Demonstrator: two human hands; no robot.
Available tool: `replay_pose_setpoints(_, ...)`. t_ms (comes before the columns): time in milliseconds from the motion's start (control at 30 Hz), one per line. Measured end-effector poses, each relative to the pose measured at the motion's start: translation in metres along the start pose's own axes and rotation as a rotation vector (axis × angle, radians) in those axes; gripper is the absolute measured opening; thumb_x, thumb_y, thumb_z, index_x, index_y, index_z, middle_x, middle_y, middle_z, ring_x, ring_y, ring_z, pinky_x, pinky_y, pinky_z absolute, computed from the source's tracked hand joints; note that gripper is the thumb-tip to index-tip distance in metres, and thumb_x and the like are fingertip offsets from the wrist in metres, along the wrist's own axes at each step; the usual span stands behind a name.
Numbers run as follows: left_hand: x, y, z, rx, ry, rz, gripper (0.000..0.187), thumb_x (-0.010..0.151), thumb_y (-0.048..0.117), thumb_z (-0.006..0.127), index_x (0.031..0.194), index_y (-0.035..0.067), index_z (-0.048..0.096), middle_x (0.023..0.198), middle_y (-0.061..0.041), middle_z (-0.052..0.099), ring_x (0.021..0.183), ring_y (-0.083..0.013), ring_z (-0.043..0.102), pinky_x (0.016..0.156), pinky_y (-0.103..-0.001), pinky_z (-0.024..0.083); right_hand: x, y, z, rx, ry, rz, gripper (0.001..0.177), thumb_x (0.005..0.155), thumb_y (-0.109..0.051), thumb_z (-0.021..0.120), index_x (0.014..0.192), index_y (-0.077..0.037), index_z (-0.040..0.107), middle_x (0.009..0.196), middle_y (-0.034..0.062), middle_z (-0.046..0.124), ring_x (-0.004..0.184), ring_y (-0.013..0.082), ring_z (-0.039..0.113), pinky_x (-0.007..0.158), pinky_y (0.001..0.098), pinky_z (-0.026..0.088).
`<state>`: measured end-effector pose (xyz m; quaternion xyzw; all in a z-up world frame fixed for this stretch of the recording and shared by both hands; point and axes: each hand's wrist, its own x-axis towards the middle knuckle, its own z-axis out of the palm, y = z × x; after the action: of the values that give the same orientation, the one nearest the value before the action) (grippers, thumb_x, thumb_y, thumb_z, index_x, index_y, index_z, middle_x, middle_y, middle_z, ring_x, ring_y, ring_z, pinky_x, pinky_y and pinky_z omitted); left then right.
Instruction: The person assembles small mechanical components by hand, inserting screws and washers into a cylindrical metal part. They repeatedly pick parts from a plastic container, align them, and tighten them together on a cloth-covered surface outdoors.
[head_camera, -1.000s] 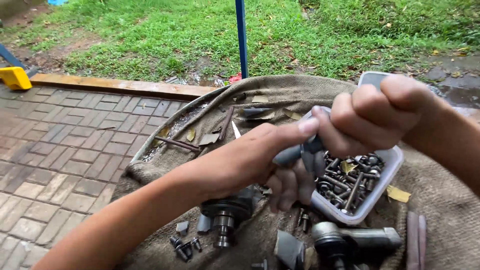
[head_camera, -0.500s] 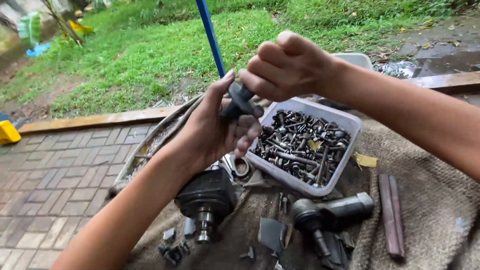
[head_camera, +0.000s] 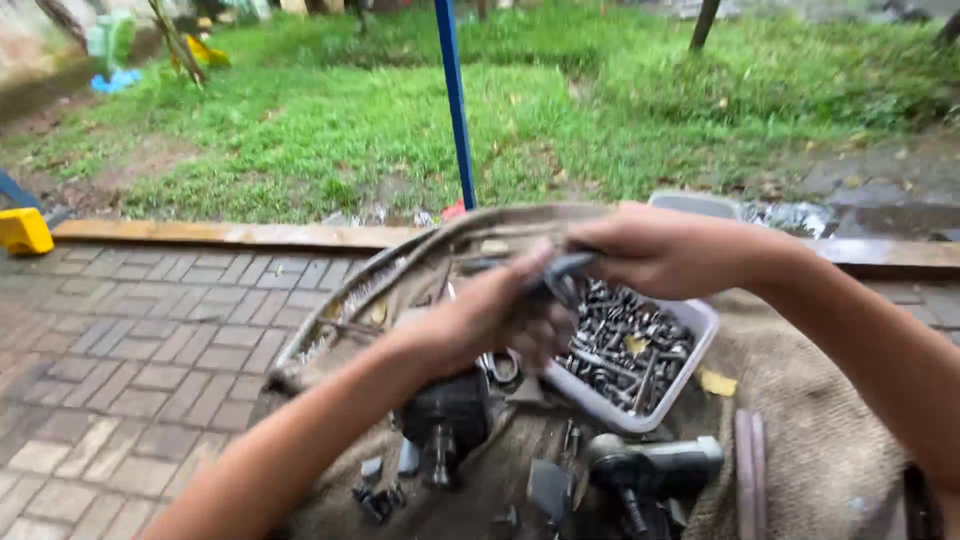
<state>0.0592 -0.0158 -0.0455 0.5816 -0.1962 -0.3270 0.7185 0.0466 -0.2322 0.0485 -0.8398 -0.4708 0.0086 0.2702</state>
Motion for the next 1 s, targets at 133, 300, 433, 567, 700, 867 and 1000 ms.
replay_pose_setpoints(133, -0.014, 0.020, 0.021, 0.219, -0.133, 0.114, 0.056, 0.104, 0.051, 0.057, 0.108, -0.005, 0.061, 0.084, -0.025, 0.068, 0.062, -0.0367, 0.072, 0.049, -0.046, 0.061, -0.018, -0.014, -0.013, 0.011, -0.248, 0.259, 0.028, 0.098, -0.011, 0.050, 0.099, 0.002, 0.075, 0.072, 0.0170, 0.077, 0.065, 0.0341, 0.071, 0.073, 0.0438, 0.057)
replay_pose_setpoints(300, -0.047, 0.028, 0.027, 1.272, 0.148, 0.862, 0.053, 0.086, 0.034, 0.079, 0.128, 0.008, 0.058, 0.095, -0.011, 0.068, 0.084, -0.0334, 0.072, 0.066, -0.043, 0.061, -0.017, 0.001, 0.002, 0.527, -0.390, 0.377, 0.041, 0.098, -0.016, 0.060, 0.057, -0.008, 0.060, 0.048, 0.0014, 0.051, 0.047, 0.0121, 0.045, 0.047, 0.0295, 0.041)
replay_pose_setpoints(433, -0.044, 0.021, 0.020, 1.256, 0.194, 1.005, 0.055, 0.090, 0.034, 0.077, 0.135, 0.012, 0.055, 0.109, -0.004, 0.069, 0.091, -0.0250, 0.071, 0.074, -0.038, 0.061, -0.019, 0.007, 0.016, 0.935, -0.267, 0.281, 0.046, 0.099, -0.017, 0.056, 0.056, 0.002, 0.061, 0.041, 0.0094, 0.046, 0.035, 0.0163, 0.043, 0.038, 0.0317, 0.033)
replay_pose_setpoints(567, -0.029, 0.024, 0.008, 0.833, 0.229, 0.819, 0.051, 0.085, 0.032, 0.083, 0.126, 0.009, 0.065, 0.085, -0.009, 0.073, 0.071, -0.0214, 0.071, 0.062, -0.033, 0.060, -0.018, -0.016, 0.023, -0.683, 0.318, -0.334, 0.022, 0.102, -0.014, 0.058, 0.081, -0.010, 0.059, 0.062, 0.0061, 0.052, 0.052, 0.0243, 0.053, 0.052, 0.0313, 0.046)
replay_pose_setpoints(700, -0.041, 0.030, 0.021, 0.488, 0.163, 0.718, 0.061, 0.081, 0.025, 0.085, 0.132, 0.005, 0.057, 0.086, -0.009, 0.073, 0.068, -0.0132, 0.066, 0.062, -0.028, 0.058, -0.022, -0.009, 0.030, -0.975, 0.666, -0.414, 0.017, 0.103, -0.018, 0.058, 0.091, -0.015, 0.071, 0.066, -0.0026, 0.055, 0.055, 0.0145, 0.057, 0.057, 0.0284, 0.050)
replay_pose_setpoints(867, -0.046, 0.022, 0.018, 1.027, 0.300, 0.960, 0.057, 0.079, 0.036, 0.086, 0.121, 0.010, 0.057, 0.087, -0.007, 0.077, 0.064, -0.0230, 0.070, 0.063, -0.033, 0.057, -0.019, -0.014, 0.039, 0.636, 0.390, 0.188, 0.063, 0.109, -0.027, 0.049, 0.049, -0.005, 0.054, 0.036, 0.0000, 0.041, 0.028, 0.0098, 0.035, 0.029, 0.0238, 0.031)
replay_pose_setpoints(1000, -0.053, 0.021, 0.022, 1.220, 0.337, 1.047, 0.054, 0.086, 0.038, 0.079, 0.126, 0.009, 0.058, 0.072, -0.010, 0.071, 0.064, -0.0342, 0.071, 0.061, -0.042, 0.058, -0.013, -0.002, 0.042, 0.581, 0.384, 0.236, 0.055, 0.107, -0.022, 0.053, 0.055, -0.006, 0.052, 0.039, 0.0024, 0.042, 0.035, 0.0066, 0.032, 0.029, 0.0231, 0.024)
